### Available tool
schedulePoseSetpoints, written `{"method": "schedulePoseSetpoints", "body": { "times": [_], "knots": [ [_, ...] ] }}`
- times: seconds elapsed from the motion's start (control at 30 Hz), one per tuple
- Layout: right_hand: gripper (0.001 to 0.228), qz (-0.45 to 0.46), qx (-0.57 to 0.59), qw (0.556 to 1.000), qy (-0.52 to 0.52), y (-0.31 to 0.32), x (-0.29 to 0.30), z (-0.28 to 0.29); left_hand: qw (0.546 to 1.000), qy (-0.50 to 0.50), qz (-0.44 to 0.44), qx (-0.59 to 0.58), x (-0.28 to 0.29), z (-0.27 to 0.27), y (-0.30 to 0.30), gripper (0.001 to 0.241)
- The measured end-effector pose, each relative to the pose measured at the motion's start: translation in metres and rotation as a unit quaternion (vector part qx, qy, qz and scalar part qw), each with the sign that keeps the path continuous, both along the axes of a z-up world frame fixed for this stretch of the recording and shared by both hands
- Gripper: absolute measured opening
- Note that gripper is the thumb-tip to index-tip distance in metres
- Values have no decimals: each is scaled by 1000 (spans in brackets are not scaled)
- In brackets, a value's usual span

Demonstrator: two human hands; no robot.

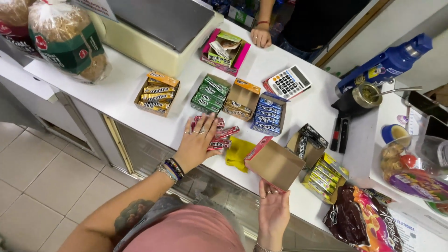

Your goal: The person is cleaning a retail counter and organizing various candy boxes, including wiping down the surface and individual items.

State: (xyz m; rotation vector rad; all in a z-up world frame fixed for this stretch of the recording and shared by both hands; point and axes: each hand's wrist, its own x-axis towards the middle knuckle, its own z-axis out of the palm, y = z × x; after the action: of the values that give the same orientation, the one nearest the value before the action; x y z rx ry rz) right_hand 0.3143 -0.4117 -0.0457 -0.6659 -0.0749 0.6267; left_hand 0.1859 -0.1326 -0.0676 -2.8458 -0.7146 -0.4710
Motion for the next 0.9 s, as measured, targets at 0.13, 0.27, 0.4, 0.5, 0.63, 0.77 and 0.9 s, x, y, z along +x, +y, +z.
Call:
{"method": "schedulePoseSetpoints", "body": {
  "times": [0.13,0.27,0.4,0.5,0.63,0.77,0.9],
  "knots": [
    [66,30,91,995,-16,13,-18,10,999,-38,2,-38,-3,2,7,115],
    [69,16,146,989,26,27,-40,17,984,-77,-46,-157,-17,43,-4,94],
    [59,50,153,986,46,38,-57,8,798,-189,-254,-513,-38,101,-10,115],
    [34,120,117,984,52,42,-66,-4,709,-190,-270,-624,-48,115,-3,127],
    [42,-17,-319,943,-98,58,-60,-27,543,-231,-260,-764,-58,114,23,114],
    [51,-120,-501,574,-636,94,-47,27,470,-270,-252,-801,-63,85,39,119],
    [51,7,-656,483,-580,119,-37,0,361,-289,-223,-858,-68,97,44,121]
  ]
}}
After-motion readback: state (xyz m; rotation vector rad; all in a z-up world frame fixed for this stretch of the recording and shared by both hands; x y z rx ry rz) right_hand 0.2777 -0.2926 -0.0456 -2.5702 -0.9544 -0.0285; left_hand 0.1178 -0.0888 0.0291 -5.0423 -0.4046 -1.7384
